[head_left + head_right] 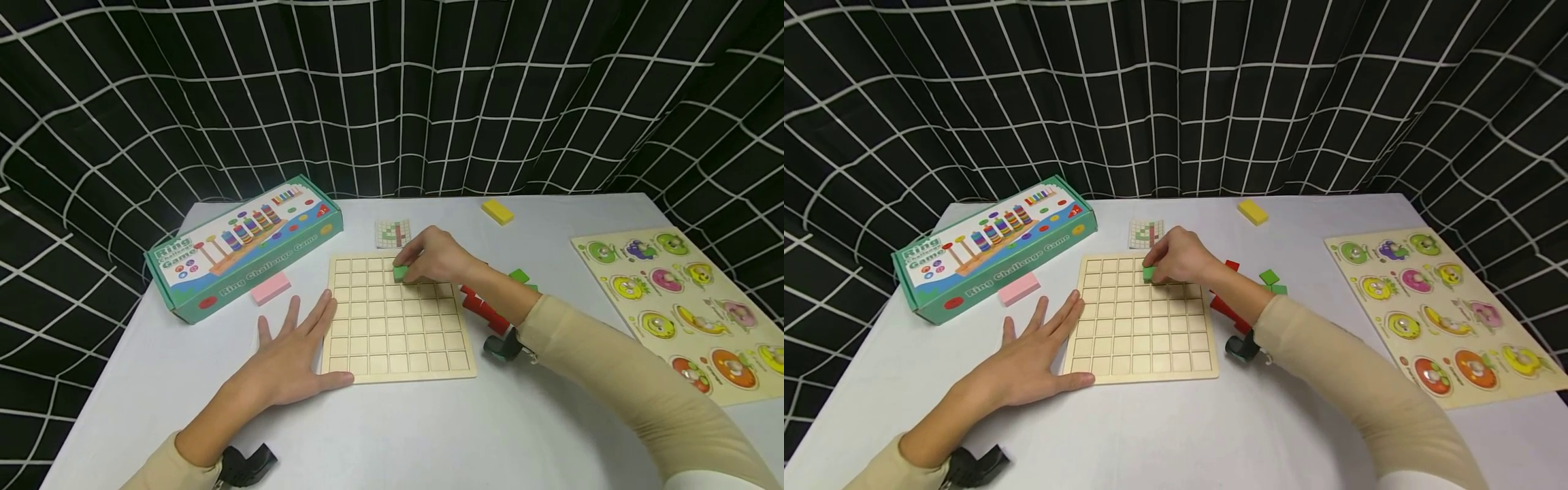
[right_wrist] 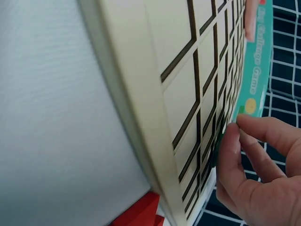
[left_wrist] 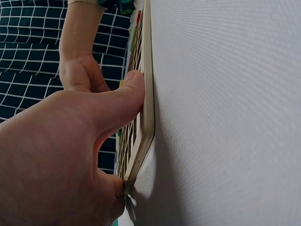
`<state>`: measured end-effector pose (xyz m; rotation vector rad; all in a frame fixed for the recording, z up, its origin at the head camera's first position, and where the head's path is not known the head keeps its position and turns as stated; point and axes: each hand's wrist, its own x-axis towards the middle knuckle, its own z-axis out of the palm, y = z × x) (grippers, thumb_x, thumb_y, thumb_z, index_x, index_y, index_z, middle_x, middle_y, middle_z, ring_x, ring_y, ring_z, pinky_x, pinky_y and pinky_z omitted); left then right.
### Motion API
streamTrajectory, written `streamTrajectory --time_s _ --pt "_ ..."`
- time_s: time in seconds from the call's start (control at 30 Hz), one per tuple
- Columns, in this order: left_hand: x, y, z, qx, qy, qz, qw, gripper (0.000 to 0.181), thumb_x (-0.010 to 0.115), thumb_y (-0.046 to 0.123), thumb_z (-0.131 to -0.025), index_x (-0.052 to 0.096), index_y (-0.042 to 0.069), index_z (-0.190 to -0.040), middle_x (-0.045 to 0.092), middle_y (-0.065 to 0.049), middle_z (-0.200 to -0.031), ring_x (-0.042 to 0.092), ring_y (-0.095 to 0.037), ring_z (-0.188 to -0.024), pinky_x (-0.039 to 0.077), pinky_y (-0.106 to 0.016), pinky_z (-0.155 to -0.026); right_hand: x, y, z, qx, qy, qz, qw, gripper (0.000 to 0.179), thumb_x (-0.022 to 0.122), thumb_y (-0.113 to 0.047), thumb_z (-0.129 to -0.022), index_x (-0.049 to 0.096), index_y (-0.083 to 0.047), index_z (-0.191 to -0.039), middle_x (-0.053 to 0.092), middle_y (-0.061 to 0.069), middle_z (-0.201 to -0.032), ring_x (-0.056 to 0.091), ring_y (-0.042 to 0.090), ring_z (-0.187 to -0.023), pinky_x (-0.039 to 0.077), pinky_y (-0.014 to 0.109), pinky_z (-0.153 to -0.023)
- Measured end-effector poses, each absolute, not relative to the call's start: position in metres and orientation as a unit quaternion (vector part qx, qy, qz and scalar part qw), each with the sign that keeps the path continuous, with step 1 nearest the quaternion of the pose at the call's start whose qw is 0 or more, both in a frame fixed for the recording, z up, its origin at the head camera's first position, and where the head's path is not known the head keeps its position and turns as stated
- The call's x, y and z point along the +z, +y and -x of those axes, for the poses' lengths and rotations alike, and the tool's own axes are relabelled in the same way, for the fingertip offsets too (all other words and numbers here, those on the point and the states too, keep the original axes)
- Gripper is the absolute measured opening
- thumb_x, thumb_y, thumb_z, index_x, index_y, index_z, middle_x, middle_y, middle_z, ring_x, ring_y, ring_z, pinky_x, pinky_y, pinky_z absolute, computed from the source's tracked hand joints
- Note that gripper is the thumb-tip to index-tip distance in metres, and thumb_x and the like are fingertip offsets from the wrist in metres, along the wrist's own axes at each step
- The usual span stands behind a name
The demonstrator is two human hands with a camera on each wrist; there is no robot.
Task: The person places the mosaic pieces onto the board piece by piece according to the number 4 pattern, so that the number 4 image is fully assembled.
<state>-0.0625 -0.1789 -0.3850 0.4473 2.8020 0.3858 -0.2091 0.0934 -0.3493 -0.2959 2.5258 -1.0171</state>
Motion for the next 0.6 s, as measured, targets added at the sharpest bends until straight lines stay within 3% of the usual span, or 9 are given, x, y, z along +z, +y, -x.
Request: streamTrajectory --time_s 0.3,0.6 --pt "-0.385 -0.18 0.062 0.137 0.968 -0.154 0.141 0.118 0.065 0.08 -0.083 0.011 0.019 -0.169 0.002 0.003 -0.177 0.001 -0.05 -0.16 0.002 -0.09 -0.107 -0.349 0.081 0.208 -0.35 0.908 0.121 0.198 0.026 0.081 0.001 -0.077 0.083 -0.01 -0.101 0.075 0.004 -0.092 0.063 0.019 -0.092 0.051 0.027 -0.077" --pt "-0.384 -0.18 0.062 0.133 0.969 -0.152 0.14 0.118 0.063 0.081 -0.083 0.011 0.019 -0.169 0.001 0.003 -0.177 0.001 -0.05 -0.16 0.002 -0.09 -0.107 -0.348 0.073 0.207 -0.326 0.918 0.14 0.18 0.028 0.083 0.001 -0.076 0.083 -0.009 -0.102 0.077 0.004 -0.093 0.064 0.019 -0.091 0.052 0.029 -0.079"
